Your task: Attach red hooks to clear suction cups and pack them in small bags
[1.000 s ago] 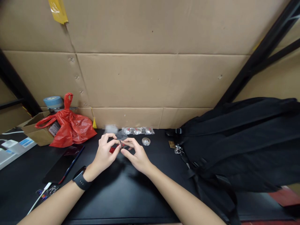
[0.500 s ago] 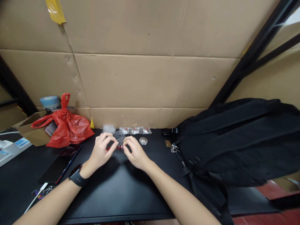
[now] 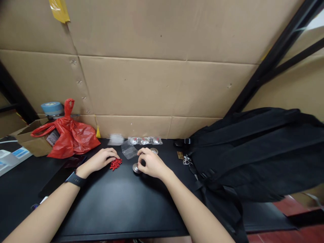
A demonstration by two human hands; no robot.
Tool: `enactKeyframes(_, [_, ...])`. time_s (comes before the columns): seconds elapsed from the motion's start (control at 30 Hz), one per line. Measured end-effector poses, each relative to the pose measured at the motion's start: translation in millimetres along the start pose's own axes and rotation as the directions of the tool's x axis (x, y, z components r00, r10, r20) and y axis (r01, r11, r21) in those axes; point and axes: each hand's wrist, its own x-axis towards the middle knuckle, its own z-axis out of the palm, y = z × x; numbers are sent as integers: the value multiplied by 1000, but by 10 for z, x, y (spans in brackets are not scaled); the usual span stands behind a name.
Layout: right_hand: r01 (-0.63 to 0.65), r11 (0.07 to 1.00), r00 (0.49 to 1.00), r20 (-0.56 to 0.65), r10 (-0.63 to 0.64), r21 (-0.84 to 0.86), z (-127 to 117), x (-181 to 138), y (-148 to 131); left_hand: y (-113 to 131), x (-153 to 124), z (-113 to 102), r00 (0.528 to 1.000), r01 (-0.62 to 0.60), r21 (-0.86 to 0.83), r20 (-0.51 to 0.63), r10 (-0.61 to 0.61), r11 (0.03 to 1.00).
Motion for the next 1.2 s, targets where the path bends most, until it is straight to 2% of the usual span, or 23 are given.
enactKeyframes(0.13, [-14,1000,999,52,13,16,-6,2,62,12,16,-2,1000,-15,46,22,14,999])
enactKeyframes(0.2, [-54,999,998,32,54,0,-24,0,133,2,11,-13,999,-3,101,33,0,995])
enactKeyframes(0.37, [-256,952,966,-90,244,-168,-75,-22,383,-35,-25,-53,998,55,231,3,-57,971])
enactKeyframes(0.47, [-360,902,933,-105,345,-236,-69,-38,524,-49,-41,-68,996,88,252,-43,-80,964])
enactKeyframes(0.53, [-390,894,921,-88,380,-220,-47,-44,608,-44,-39,-65,994,108,237,-61,-96,965])
enactKeyframes(0.8, [-359,931,931,-94,353,-67,60,-46,834,50,-2,3,974,213,263,-139,-181,941])
enactKeyframes(0.97, [-356,934,927,-113,357,26,92,-55,896,66,14,11,949,249,150,-236,-210,957])
enactKeyframes(1.2, [-336,936,909,-225,351,103,72,-41,878,194,58,-7,932,207,79,-320,-172,975])
